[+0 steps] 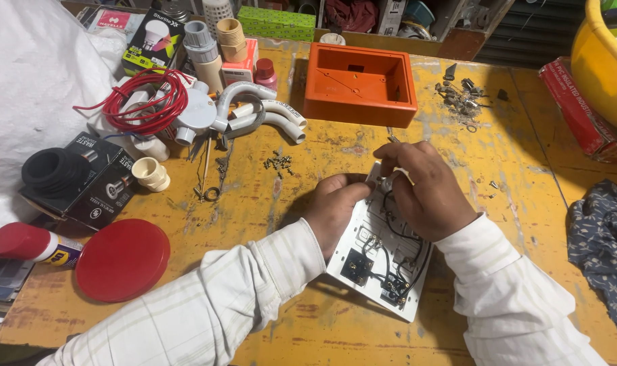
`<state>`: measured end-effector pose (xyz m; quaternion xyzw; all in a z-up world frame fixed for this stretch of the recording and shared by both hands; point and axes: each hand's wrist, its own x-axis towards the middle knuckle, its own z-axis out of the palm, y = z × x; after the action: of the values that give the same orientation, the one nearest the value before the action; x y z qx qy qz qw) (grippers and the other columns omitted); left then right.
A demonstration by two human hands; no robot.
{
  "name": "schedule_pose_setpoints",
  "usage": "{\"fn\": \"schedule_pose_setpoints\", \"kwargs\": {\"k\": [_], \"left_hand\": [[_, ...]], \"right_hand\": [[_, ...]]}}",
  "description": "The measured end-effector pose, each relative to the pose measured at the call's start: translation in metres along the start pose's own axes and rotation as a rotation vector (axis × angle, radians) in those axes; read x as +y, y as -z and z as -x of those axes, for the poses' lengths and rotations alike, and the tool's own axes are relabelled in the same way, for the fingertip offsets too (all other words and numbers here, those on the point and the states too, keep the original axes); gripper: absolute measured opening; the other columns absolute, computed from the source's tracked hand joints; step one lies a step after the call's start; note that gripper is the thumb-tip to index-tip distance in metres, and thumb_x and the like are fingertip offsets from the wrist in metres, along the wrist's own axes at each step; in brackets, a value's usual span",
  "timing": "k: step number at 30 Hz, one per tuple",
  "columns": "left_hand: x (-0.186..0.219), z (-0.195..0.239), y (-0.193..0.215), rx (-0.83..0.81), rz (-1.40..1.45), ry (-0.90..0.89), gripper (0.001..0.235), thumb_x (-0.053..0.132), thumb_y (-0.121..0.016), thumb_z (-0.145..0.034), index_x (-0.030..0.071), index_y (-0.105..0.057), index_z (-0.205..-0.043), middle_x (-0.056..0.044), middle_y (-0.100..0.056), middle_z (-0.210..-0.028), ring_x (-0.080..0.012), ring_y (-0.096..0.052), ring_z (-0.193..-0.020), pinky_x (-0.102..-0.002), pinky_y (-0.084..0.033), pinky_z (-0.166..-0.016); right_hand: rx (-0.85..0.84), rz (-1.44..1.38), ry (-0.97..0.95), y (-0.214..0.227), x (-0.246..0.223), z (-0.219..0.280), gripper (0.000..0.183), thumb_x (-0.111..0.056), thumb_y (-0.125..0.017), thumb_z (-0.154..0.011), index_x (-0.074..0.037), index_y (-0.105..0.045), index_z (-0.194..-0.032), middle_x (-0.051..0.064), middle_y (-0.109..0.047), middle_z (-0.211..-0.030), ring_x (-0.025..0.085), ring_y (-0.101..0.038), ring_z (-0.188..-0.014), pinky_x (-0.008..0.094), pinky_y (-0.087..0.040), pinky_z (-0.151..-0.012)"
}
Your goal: The person assembles an electrical switchboard by hand, inserting switches and a socket into the panel and securing them with screws. They then turn the panel over to connect wires to the terminals and use a screwdriver to tighten the connections.
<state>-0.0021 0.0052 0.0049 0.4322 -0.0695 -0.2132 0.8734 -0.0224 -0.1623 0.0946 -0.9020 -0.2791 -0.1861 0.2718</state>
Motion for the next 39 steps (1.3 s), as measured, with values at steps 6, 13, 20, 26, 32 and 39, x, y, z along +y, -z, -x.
{"fn": "schedule_pose_setpoints", "kwargs": {"k": [6,13,20,26,32,39], "left_hand": [[0.0,-0.002,-0.002,0.057,-0.074,-0.042,0.022,0.009,-0.056,-0.096,-0.004,-0.065,-0.112,-0.012,-0.071,-0.104,-0.0156,-0.068,-0.095,-0.029,-0.055,-0.089],[0.003,0.003,-0.003,-0.004,-0.029,-0.02,0.023,0.01,-0.054,-0.097,-0.005,-0.066,-0.111,-0.011,-0.071,-0.101,-0.0162,-0.067,-0.09,-0.032,-0.055,-0.085],[0.006,0.004,-0.005,-0.017,-0.006,0.009,0.024,0.011,-0.053,-0.098,-0.006,-0.065,-0.112,-0.011,-0.071,-0.099,-0.0168,-0.066,-0.089,-0.032,-0.055,-0.083],[0.009,0.004,-0.007,0.029,0.013,0.047,0.025,0.011,-0.054,-0.098,-0.006,-0.063,-0.114,-0.013,-0.071,-0.098,-0.0165,-0.069,-0.084,-0.029,-0.057,-0.078],[0.01,-0.005,0.006,-0.024,0.14,0.017,0.023,0.009,-0.055,-0.101,-0.009,-0.063,-0.114,-0.015,-0.071,-0.095,-0.0193,-0.069,-0.078,-0.029,-0.058,-0.073],[0.038,-0.008,0.017,0.187,0.153,-0.108,0.026,0.011,-0.052,-0.095,-0.007,-0.064,-0.11,-0.016,-0.073,-0.097,-0.024,-0.073,-0.083,-0.034,-0.06,-0.078]], "right_hand": [[0.003,-0.039,0.028,0.0,-0.001,0.001,0.037,0.007,-0.054,-0.085,-0.003,-0.061,-0.12,0.009,-0.071,-0.101,0.029,-0.062,-0.097,0.042,-0.05,-0.086],[0.018,-0.038,-0.016,0.005,0.001,0.001,0.038,0.005,-0.053,-0.085,-0.002,-0.061,-0.122,0.011,-0.067,-0.101,0.029,-0.062,-0.097,0.041,-0.049,-0.087],[-0.006,-0.039,-0.02,0.005,0.002,0.002,0.037,0.003,-0.053,-0.087,-0.003,-0.061,-0.122,0.009,-0.069,-0.099,0.028,-0.061,-0.097,0.041,-0.049,-0.087],[-0.009,-0.052,0.003,0.007,0.004,0.004,0.033,0.001,-0.057,-0.088,-0.002,-0.062,-0.121,0.01,-0.071,-0.101,0.03,-0.061,-0.098,0.041,-0.049,-0.087],[0.09,0.02,-0.053,0.026,0.021,0.008,0.024,-0.007,-0.06,-0.092,-0.001,-0.065,-0.115,0.011,-0.071,-0.103,0.029,-0.066,-0.098,0.041,-0.052,-0.088],[-0.253,-0.091,0.045,0.015,-0.023,0.018,0.071,-0.051,-0.092,-0.064,-0.006,-0.063,-0.11,0.01,-0.062,-0.1,0.031,-0.061,-0.095,0.042,-0.052,-0.082]]}}
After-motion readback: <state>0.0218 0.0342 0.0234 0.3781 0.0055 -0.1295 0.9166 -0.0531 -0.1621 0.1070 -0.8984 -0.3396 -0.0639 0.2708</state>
